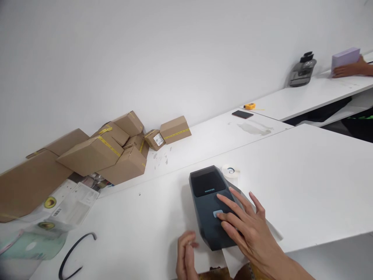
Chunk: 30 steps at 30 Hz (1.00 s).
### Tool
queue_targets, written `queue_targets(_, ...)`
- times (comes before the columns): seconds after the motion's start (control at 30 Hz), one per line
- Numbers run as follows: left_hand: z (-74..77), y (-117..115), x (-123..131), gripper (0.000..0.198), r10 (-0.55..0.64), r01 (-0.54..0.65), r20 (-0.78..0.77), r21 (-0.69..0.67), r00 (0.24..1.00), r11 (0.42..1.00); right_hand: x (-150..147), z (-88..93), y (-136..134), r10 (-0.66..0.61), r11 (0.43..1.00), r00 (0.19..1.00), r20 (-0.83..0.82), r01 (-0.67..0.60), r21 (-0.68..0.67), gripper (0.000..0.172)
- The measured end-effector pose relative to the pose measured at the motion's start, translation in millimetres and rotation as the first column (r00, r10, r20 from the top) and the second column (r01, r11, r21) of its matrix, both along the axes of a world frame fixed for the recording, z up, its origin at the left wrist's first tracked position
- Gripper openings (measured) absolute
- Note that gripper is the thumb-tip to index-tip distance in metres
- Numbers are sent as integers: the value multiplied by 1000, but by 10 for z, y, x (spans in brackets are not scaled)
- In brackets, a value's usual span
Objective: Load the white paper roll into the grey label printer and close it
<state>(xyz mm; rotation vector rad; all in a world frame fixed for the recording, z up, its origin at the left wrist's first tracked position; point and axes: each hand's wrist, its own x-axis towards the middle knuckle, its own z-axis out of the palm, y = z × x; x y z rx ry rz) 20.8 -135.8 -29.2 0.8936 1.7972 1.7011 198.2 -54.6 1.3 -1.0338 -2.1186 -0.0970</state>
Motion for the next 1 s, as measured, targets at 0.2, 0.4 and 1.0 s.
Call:
queue_targets(0.2,73,141,145,63,-139,144,81,-61,987,988,92,-223,-224,-94,968,958,-270,24,-250,49)
queue_targets(0.4,373,290,18,59,-131,131,-11,30,991,991,10,-1,-48,-142,943,895,-423,-8,-332,55)
queue_targets(1.0,360,1333,-95,57,-311,254,-259,-231,914,939,-419,1287,1677,-49,996,894,-445,7,-94,54)
